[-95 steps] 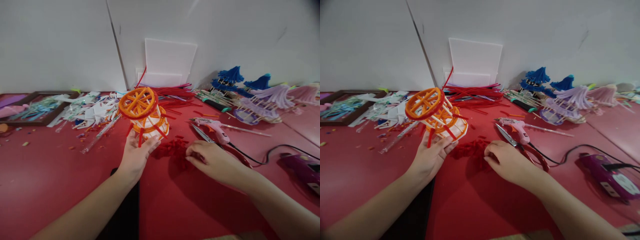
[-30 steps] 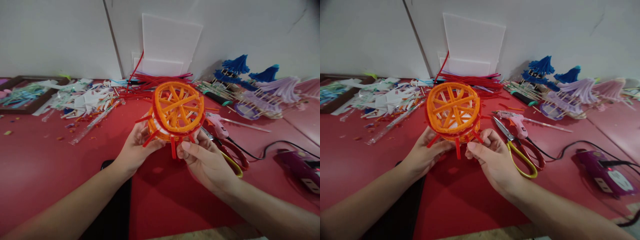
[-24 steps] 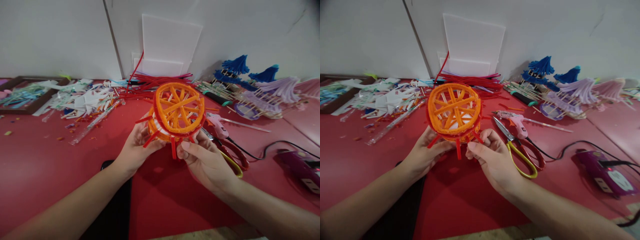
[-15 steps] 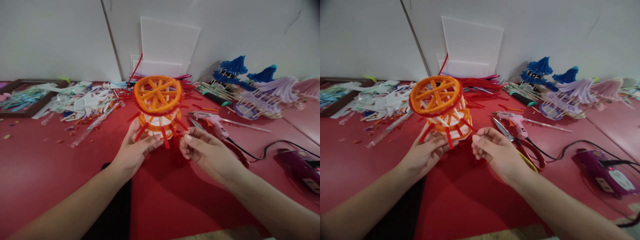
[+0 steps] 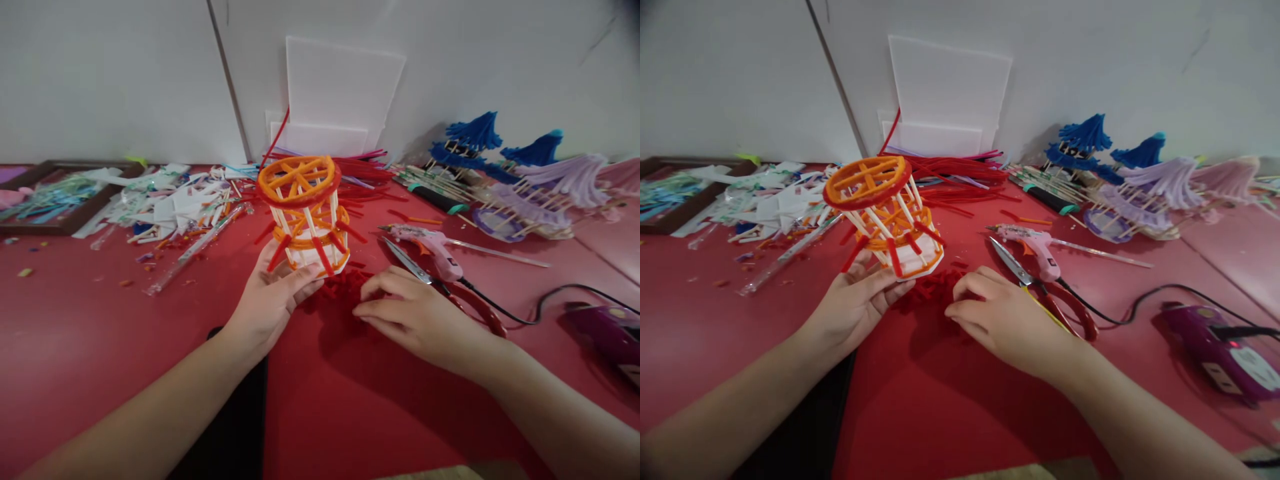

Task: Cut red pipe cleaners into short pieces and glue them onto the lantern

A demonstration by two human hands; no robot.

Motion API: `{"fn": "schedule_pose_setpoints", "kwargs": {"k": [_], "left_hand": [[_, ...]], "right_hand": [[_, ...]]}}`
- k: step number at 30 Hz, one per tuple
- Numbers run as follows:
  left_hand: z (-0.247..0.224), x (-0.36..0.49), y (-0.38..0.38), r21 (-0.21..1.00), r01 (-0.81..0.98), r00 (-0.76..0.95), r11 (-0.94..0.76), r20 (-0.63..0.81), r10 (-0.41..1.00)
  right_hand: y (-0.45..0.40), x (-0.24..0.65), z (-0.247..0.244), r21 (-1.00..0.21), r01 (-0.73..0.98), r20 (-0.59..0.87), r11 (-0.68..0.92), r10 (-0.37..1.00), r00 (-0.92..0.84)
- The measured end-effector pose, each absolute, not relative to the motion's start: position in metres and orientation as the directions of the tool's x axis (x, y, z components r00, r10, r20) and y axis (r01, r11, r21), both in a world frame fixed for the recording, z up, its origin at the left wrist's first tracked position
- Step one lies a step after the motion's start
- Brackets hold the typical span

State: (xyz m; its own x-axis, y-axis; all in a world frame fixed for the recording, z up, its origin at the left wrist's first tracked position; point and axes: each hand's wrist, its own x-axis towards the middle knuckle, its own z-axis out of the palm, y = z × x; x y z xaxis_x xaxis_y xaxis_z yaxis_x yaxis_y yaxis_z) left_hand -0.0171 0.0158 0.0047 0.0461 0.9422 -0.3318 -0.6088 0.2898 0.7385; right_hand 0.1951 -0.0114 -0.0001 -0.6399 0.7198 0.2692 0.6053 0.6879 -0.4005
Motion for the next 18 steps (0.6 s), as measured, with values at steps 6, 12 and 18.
{"fn": "schedule_pose_setpoints", "kwargs": {"k": [6, 12, 18], "left_hand": [[0.006, -0.017, 0.015, 0.754, -0.597, 0.064, 0.275, -0.297, 0.953], [0.003, -0.017, 0.012, 0.838, -0.491, -0.023, 0.240, -0.287, 0.958], [-0.007, -0.019, 0.009, 0.923, -0.372, 0.050, 0.093, -0.080, 0.996]], "right_hand": [[-0.015, 0.194, 0.007, -0.514, 0.620, 0.293, 0.593, 0.800, -0.523], [-0.024, 0.184, 0.004, -0.765, 0.430, 0.443, 0.480, 0.876, -0.190], [-0.031, 0.185, 0.013, -0.453, 0.644, 0.703, 0.617, 0.691, -0.167]]}}
